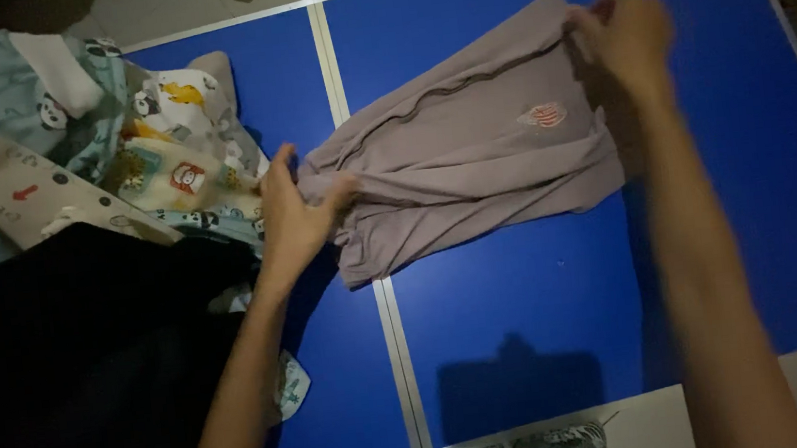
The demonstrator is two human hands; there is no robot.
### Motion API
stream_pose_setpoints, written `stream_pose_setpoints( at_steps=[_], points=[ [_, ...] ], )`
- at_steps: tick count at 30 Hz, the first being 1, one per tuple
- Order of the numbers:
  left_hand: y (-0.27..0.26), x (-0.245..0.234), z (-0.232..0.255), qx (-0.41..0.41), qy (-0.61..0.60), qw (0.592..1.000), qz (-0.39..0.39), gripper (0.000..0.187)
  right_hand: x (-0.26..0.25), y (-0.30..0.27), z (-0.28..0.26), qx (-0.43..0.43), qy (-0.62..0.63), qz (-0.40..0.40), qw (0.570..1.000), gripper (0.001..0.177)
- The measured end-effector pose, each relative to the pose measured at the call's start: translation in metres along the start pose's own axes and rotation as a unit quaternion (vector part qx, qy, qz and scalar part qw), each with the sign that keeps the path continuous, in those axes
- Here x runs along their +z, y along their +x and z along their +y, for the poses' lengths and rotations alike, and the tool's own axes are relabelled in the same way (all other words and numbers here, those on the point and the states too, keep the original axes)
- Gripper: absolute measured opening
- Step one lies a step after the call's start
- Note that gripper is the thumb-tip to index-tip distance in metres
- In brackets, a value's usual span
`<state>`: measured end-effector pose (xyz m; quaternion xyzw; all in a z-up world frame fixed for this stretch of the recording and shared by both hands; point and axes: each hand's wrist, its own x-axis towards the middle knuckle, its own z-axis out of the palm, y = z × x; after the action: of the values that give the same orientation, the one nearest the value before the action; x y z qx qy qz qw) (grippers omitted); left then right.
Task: Folding various pieces of laundry on a blue portable table
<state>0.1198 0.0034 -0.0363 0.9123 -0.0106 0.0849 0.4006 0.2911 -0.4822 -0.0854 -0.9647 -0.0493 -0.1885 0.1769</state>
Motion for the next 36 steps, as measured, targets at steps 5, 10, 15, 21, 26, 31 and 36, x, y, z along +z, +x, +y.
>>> stream_pose_setpoints(
  at_steps=[5, 10, 15, 21, 26, 31, 36],
  points=[
    [-0.001, 0.010, -0.027, 0.040, 0.002, 0.999, 0.026, 0.062, -0.011, 0.000, -0.038, 0.058, 0.042, -0.022, 0.997, 0.037],
    [-0.006, -0.013, -0.011, 0.080, 0.021, 0.992, -0.091, 0.041, -0.022, -0.014, 0.001, 0.099, 0.053, -0.140, 0.984, 0.033],
    [-0.007, -0.026, 0.010, 0.088, -0.006, 0.963, -0.255, 0.034, -0.045, -0.052, 0.110, 0.063, -0.132, -0.335, 0.931, 0.034],
    [-0.006, -0.007, 0.004, 0.022, -0.149, 0.962, -0.226, 0.029, -0.145, -0.066, -0.003, 0.238, 0.137, -0.138, 0.952, 0.034],
    [-0.005, -0.010, 0.014, -0.012, -0.077, 0.986, -0.150, 0.027, -0.082, -0.034, 0.026, 0.304, 0.321, -0.071, 0.894, 0.034],
    [-0.010, -0.009, -0.001, 0.118, -0.005, 0.992, -0.036, 0.025, -0.045, -0.034, 0.031, 0.285, 0.409, -0.025, 0.867, 0.016],
    [-0.013, -0.031, 0.039, 0.121, 0.071, 0.987, -0.084, 0.024, -0.081, -0.073, 0.021, -0.032, 0.079, -0.024, 0.996, 0.021]
  ],
)
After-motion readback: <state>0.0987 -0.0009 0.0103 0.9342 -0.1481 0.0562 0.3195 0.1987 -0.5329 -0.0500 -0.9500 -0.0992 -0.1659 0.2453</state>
